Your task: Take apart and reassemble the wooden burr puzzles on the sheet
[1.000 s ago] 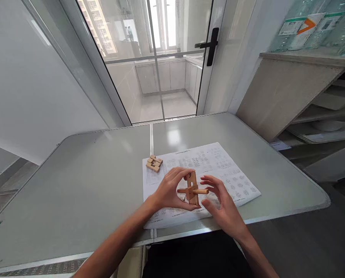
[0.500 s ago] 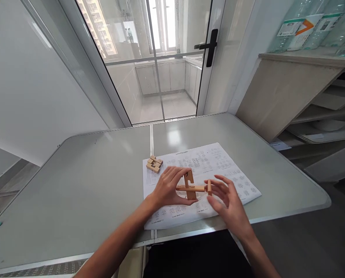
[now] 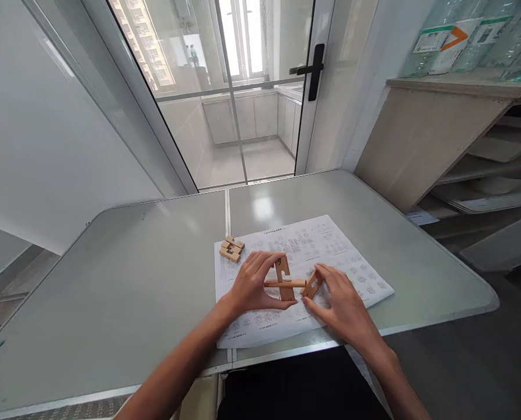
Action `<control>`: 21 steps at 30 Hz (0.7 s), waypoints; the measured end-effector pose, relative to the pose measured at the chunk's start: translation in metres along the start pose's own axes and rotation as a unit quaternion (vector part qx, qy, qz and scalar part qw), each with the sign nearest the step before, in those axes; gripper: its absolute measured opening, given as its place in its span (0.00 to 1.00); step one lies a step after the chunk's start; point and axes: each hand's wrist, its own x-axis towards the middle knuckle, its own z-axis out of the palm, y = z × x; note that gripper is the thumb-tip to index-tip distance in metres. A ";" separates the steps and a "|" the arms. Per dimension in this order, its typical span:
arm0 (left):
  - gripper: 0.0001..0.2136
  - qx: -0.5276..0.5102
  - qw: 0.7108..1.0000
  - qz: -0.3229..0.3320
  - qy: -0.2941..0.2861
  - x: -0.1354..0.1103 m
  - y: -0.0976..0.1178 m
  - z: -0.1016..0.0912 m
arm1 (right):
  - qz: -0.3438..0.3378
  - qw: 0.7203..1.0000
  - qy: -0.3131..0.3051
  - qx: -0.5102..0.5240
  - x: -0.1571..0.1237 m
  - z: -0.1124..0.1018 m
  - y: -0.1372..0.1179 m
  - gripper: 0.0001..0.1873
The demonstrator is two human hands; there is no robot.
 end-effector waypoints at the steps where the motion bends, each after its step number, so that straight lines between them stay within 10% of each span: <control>1: 0.43 -0.002 1.000 0.000 -0.002 0.000 0.000 0.000 | -0.009 1.000 -0.001 0.007 0.000 -0.003 -0.002 0.32; 10: 0.44 -0.040 0.998 0.006 -0.051 -0.004 0.000 0.003 | -0.130 0.983 -0.013 0.133 0.002 -0.025 -0.033 0.11; 21: 0.44 -0.079 0.993 -0.001 -0.092 0.001 0.004 -0.001 | -0.123 0.980 -0.055 0.147 -0.004 -0.024 -0.033 0.12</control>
